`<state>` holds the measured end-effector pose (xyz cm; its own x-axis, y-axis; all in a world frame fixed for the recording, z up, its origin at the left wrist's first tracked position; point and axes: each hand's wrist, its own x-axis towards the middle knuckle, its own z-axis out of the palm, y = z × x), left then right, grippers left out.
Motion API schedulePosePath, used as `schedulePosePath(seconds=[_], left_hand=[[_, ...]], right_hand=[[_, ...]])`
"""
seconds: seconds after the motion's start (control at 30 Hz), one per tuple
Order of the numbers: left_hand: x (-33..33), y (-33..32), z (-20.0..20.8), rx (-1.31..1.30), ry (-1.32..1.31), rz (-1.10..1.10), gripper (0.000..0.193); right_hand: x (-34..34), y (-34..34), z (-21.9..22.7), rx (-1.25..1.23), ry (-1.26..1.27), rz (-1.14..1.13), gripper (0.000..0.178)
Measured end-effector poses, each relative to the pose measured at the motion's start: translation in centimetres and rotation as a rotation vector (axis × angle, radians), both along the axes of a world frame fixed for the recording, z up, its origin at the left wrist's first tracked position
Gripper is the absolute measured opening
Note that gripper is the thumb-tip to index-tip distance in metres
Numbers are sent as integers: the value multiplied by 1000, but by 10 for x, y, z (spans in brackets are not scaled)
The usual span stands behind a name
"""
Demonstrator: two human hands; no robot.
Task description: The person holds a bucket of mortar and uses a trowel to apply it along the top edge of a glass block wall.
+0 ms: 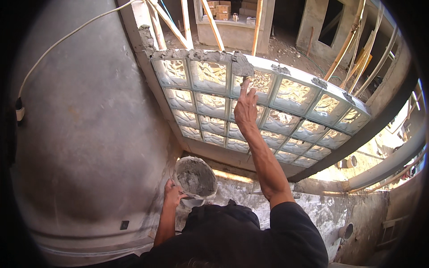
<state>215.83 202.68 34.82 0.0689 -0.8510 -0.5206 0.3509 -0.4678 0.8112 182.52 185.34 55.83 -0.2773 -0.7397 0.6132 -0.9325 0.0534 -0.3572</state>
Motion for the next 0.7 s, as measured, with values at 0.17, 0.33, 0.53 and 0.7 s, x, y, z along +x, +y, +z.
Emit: schedulePosePath(seconds=[0.17,0.33,0.53,0.7], left_hand=[[0,0,-1,-11,-12,-11,31],[-4,-5,-14,-21,85,-40,32],[-25,-7,7,-24,117,-77,48],[-37,-9,25,-24,81,-137,46]], right_hand=[[3,25,15,54,1,-25,76],[0,57,26,82,24,-19,81],[-9,119,26,78,-172,147,60],[-25,178,-18,70,-559,403,54]])
